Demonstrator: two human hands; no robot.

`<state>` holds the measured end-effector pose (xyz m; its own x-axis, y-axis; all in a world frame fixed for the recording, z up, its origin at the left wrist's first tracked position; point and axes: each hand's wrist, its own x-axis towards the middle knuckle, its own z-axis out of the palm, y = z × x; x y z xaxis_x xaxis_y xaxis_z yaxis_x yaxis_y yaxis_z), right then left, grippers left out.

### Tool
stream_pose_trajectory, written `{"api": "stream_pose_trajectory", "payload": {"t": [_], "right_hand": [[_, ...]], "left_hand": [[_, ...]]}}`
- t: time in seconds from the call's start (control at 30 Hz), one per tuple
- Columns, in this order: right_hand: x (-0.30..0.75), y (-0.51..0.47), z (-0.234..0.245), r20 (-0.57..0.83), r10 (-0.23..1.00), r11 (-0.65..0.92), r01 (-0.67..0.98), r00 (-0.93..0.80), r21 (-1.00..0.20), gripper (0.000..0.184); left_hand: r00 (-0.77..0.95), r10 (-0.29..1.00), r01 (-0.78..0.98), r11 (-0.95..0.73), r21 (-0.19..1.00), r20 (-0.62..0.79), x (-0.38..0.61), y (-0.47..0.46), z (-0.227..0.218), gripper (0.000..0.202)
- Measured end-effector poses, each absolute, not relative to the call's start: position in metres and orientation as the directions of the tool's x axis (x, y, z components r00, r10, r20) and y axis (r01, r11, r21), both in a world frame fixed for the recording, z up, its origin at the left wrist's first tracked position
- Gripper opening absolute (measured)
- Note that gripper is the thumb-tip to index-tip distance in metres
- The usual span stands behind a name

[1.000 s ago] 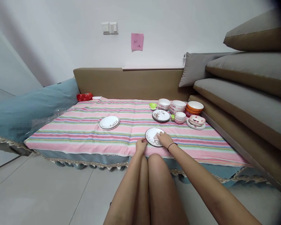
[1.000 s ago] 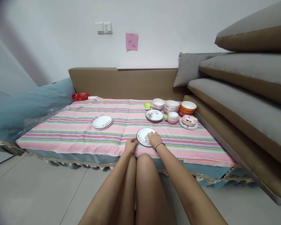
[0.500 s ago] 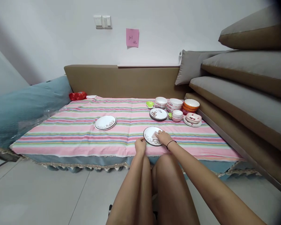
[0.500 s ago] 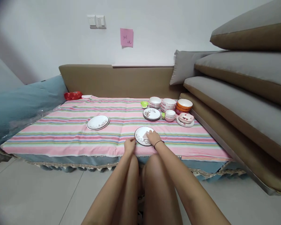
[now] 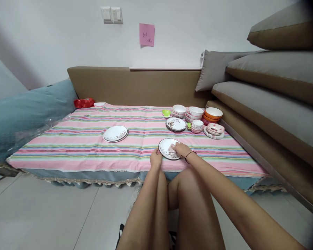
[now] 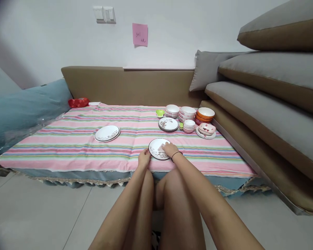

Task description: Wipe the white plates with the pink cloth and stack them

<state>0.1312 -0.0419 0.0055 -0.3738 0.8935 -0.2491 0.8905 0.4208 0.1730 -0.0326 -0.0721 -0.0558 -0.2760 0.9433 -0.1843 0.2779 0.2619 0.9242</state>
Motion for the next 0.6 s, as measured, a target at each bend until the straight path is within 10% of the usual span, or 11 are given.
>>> {"api": "stream_pose_trajectory", "payload": {"t": [0.6], "right_hand": [[0.136,-0.035,0.002,-0.262,0.871,0.456,0.883,-0.416,0.114,0.042]], "left_hand": [[0.002,0.968,0.313,0.237,0.920,-0.250,-0.055,-0.069,-0.051,0.018]]}}
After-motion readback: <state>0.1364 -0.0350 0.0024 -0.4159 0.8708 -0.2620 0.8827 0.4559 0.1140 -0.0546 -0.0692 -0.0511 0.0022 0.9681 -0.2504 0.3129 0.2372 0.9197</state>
